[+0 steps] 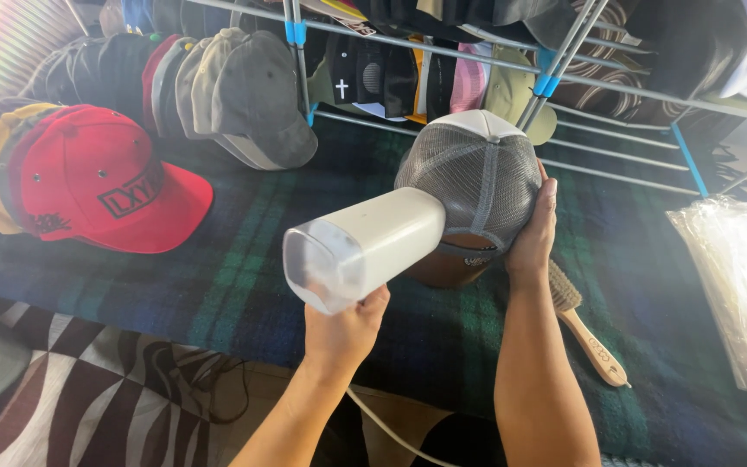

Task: Using a hair dryer and a brush to heat-treat and shape a baseball cap on a head form.

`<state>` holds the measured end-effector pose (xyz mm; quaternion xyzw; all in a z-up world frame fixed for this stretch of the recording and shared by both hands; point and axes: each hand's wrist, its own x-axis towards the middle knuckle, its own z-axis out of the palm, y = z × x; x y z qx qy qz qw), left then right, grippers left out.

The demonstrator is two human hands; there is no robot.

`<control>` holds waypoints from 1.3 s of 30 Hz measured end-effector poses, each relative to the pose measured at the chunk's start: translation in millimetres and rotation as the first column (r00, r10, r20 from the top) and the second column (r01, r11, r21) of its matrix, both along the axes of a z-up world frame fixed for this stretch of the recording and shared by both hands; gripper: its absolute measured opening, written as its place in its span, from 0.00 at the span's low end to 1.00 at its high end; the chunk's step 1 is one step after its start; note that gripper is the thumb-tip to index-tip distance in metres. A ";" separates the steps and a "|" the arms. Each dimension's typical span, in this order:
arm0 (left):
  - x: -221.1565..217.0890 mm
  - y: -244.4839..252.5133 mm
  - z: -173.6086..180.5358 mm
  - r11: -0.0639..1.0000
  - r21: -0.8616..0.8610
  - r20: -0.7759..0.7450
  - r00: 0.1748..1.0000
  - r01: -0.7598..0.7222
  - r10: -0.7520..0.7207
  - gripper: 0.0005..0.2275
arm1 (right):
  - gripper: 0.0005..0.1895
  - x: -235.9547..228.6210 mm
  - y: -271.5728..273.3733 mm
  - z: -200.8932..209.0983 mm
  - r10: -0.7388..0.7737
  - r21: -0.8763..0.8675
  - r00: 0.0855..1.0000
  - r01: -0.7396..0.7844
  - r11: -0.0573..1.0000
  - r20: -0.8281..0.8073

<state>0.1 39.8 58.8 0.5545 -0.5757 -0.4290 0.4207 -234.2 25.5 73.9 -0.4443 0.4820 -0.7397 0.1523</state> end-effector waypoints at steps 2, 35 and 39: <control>-1.7 3.4 -3.6 0.999 0.039 -0.024 1.000 -0.001 0.002 0.19 | 0.35 -0.1 -1.7 -1.1 -0.009 -0.014 1.000 0.009 1.000 -0.002; 16.3 -102.6 105.4 0.990 0.030 0.232 0.963 0.137 -0.140 0.20 | 0.33 -1.4 4.8 5.6 -0.127 0.055 0.991 0.129 0.990 -0.042; 9.0 -58.7 162.0 0.940 -0.160 0.494 0.849 0.302 -0.189 0.24 | 0.33 -11.1 -0.1 -4.3 -0.119 0.033 0.991 0.122 0.992 -0.062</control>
